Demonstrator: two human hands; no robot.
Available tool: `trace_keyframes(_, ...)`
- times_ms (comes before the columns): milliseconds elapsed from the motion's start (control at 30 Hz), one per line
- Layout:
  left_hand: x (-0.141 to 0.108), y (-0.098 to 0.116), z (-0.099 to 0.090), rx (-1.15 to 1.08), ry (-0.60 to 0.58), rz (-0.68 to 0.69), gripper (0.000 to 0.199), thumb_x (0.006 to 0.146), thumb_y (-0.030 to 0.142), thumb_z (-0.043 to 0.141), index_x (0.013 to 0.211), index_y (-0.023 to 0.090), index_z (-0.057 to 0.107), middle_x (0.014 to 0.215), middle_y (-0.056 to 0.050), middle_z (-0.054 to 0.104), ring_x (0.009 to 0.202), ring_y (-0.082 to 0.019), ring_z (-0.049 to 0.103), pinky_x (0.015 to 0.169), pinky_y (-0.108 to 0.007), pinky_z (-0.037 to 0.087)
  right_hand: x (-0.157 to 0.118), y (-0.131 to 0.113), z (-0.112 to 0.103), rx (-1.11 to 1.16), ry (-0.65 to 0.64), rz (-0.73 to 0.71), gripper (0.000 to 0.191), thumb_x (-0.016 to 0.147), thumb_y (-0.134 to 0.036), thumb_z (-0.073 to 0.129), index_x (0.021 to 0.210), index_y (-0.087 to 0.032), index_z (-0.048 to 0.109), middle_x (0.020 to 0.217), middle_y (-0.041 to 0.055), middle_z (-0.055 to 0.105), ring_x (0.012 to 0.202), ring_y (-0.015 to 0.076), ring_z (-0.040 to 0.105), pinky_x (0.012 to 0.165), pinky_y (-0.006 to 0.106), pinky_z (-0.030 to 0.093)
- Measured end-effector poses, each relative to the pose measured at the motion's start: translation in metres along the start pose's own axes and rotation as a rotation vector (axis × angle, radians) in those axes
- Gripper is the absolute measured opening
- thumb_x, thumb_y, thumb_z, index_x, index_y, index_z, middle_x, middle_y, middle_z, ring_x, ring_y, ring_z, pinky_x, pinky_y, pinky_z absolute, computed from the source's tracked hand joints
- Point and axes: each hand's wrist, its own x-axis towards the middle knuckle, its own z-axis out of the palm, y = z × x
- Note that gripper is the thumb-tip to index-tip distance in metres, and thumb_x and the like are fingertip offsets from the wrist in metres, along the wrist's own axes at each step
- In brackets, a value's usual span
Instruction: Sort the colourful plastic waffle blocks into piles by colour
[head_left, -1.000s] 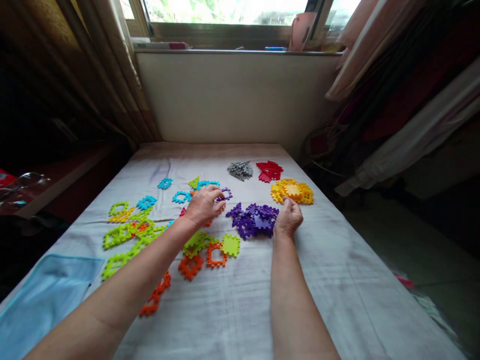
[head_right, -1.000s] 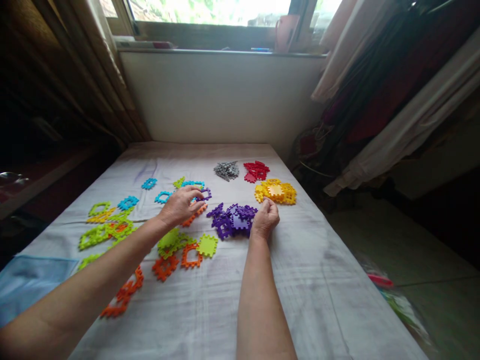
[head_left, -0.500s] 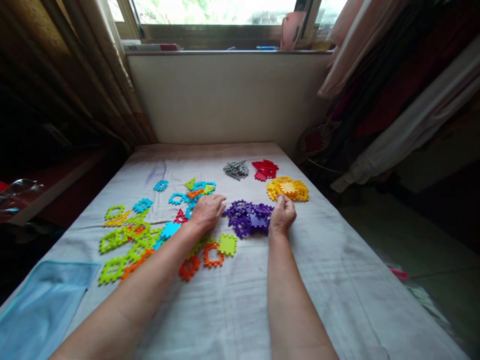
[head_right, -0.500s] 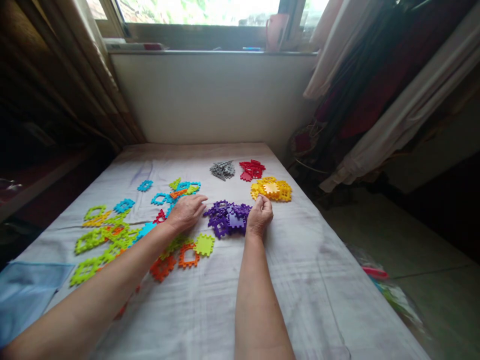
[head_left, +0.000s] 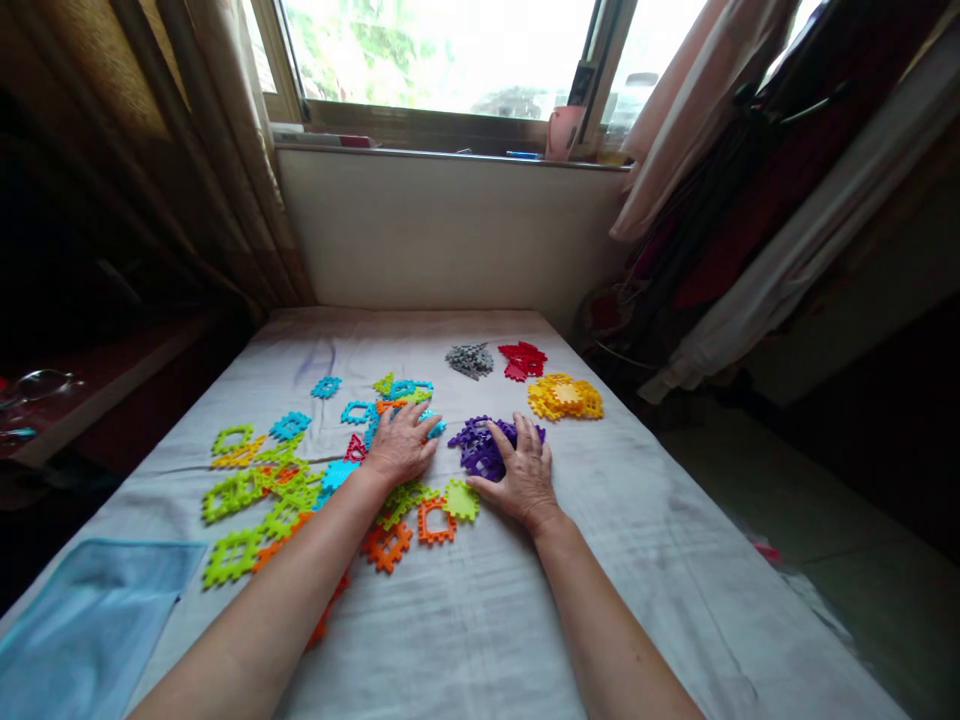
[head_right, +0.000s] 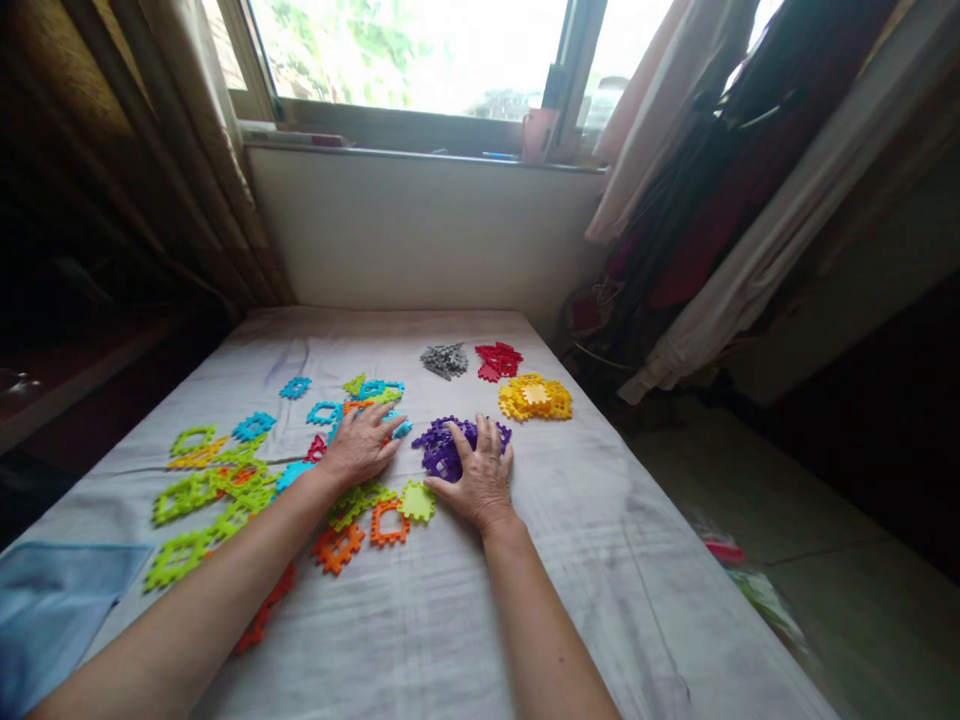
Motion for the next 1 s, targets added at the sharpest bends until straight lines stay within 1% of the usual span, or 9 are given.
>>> trace_keyframes(100, 0.005, 0.003, 0.004, -0.009, -0.042, 0.034, 0.038, 0.091, 0.038, 0.051, 0.127, 0.032, 0.061, 0.149, -0.009, 0.051, 0.138, -0.032, 0.045, 0.113, -0.059, 0.027, 0.009, -0.009, 0.002, -0.032, -0.015, 0.015, 0.078, 0.072, -0.058, 0.075, 0.142, -0.033, 0.053, 0.158, 0.0159, 0.032, 0.144, 0.0390, 0.027, 0.109, 0.063, 0.027)
trace_keyframes(167, 0.006, 0.002, 0.008, -0.009, -0.027, 0.027, 0.036, 0.093, 0.038, 0.049, 0.126, 0.032, 0.062, 0.146, -0.009, 0.054, 0.135, -0.032, 0.048, 0.112, -0.058, 0.028, 0.018, -0.012, 0.005, -0.031, -0.014, 0.026, 0.073, 0.073, -0.058, 0.074, 0.139, -0.034, 0.055, 0.158, 0.0155, 0.034, 0.144, 0.0388, 0.028, 0.108, 0.062, 0.027)
trace_keyframes(267, 0.002, -0.003, 0.012, -0.016, 0.019, -0.015, 0.035, 0.093, 0.034, 0.048, 0.124, 0.031, 0.063, 0.144, -0.010, 0.056, 0.135, -0.033, 0.047, 0.113, -0.059, 0.029, 0.035, -0.012, 0.012, -0.016, -0.016, 0.039, 0.071, 0.075, -0.060, 0.073, 0.139, -0.034, 0.056, 0.157, 0.0156, 0.034, 0.144, 0.0379, 0.028, 0.108, 0.063, 0.026)
trace_keyframes(367, -0.004, -0.007, 0.014, -0.041, -0.008, -0.052, 0.037, 0.091, 0.035, 0.052, 0.127, 0.031, 0.061, 0.147, -0.009, 0.053, 0.139, -0.033, 0.043, 0.115, -0.060, 0.026, 0.051, -0.011, 0.018, -0.002, -0.020, 0.049, 0.067, 0.079, -0.061, 0.068, 0.139, -0.033, 0.056, 0.158, 0.0153, 0.034, 0.144, 0.0360, 0.027, 0.109, 0.061, 0.026)
trace_keyframes(500, -0.010, -0.006, 0.012, -0.074, -0.069, -0.078, 0.046, 0.091, 0.045, 0.053, 0.134, 0.029, 0.056, 0.152, -0.008, 0.047, 0.145, -0.033, 0.035, 0.120, -0.059, 0.019, 0.068, -0.012, 0.024, -0.003, -0.027, 0.079, 0.064, 0.084, -0.060, 0.064, 0.140, -0.033, 0.054, 0.157, 0.0150, 0.034, 0.144, 0.0346, 0.027, 0.110, 0.060, 0.027)
trace_keyframes(667, -0.012, -0.002, 0.012, -0.090, -0.091, -0.100, 0.057, 0.087, 0.054, 0.057, 0.138, 0.028, 0.053, 0.155, -0.010, 0.043, 0.146, -0.034, 0.032, 0.121, -0.058, 0.016, 0.083, -0.018, 0.029, 0.008, -0.036, 0.118, 0.062, 0.084, -0.059, 0.064, 0.140, -0.032, 0.055, 0.157, 0.0156, 0.034, 0.144, 0.0355, 0.027, 0.109, 0.062, 0.027)
trace_keyframes(833, -0.012, -0.002, 0.014, -0.109, -0.100, -0.111, 0.061, 0.086, 0.054, 0.059, 0.139, 0.027, 0.052, 0.156, -0.010, 0.042, 0.147, -0.034, 0.030, 0.121, -0.059, 0.014, 0.096, -0.021, 0.036, 0.030, -0.015, 0.134, 0.061, 0.085, -0.058, 0.063, 0.139, -0.031, 0.055, 0.156, 0.0158, 0.035, 0.142, 0.0352, 0.029, 0.107, 0.061, 0.030)
trace_keyframes(1000, -0.014, -0.004, 0.017, -0.119, -0.065, -0.102, 0.059, 0.085, 0.052, 0.059, 0.138, 0.027, 0.054, 0.155, -0.008, 0.044, 0.146, -0.034, 0.033, 0.121, -0.060, 0.016, 0.101, -0.018, 0.047, 0.028, 0.046, 0.134, 0.062, 0.086, -0.059, 0.061, 0.140, -0.030, 0.054, 0.154, 0.0160, 0.038, 0.141, 0.0341, 0.031, 0.108, 0.060, 0.029)
